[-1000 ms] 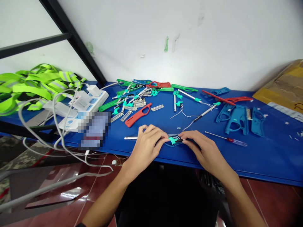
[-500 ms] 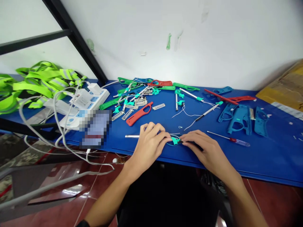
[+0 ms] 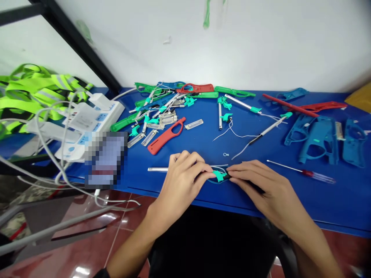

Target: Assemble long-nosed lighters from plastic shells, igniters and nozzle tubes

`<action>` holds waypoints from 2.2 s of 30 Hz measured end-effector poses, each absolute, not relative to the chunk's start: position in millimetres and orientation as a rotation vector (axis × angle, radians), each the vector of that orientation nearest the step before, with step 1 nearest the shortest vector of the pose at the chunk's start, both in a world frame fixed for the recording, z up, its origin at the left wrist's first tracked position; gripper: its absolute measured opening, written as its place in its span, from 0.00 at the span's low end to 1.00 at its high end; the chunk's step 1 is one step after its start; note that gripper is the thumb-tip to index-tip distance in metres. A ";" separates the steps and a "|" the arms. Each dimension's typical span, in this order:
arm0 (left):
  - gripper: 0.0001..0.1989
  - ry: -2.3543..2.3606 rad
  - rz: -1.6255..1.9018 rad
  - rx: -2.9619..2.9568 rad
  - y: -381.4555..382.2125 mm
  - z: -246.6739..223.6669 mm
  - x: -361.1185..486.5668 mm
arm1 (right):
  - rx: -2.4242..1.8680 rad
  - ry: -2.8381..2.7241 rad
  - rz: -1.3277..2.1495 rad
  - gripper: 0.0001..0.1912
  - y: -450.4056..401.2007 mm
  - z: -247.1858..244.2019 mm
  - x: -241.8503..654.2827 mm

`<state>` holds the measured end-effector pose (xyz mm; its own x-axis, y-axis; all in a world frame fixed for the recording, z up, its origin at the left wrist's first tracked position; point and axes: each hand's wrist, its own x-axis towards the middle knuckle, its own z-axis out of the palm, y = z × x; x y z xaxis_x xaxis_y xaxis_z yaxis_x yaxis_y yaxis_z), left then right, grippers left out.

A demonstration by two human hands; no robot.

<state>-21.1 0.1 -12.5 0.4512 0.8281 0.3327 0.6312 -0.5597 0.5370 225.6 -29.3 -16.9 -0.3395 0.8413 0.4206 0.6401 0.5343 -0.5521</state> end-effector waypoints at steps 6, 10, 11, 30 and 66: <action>0.08 1.297 0.789 2.359 -1.7 -10.4 -21.0 | -1.226 -2.129 0.345 0.11 -33.4 -18.9 227.3; 0.06 1.261 0.781 2.359 -1.0 -10.0 -20.9 | -1.245 -2.125 0.359 0.11 -34.8 -18.7 226.6; 0.06 1.256 0.780 2.367 -1.0 -10.3 -21.0 | -1.246 -2.121 0.365 0.12 -34.8 -18.6 226.4; 0.07 1.217 0.835 2.319 -4.7 -16.4 -20.2 | -1.210 -2.195 0.344 0.12 -35.3 -17.2 225.8; 0.05 1.156 0.892 2.564 -7.7 -16.9 -16.5 | -1.237 -2.333 0.270 0.27 -51.8 -28.6 236.0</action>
<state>-16.5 -7.7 -16.9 0.5145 0.7323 0.4461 0.6174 -0.6774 0.3999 236.0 -51.8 -28.6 -0.4749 0.8190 0.3220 0.7237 0.5716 -0.3866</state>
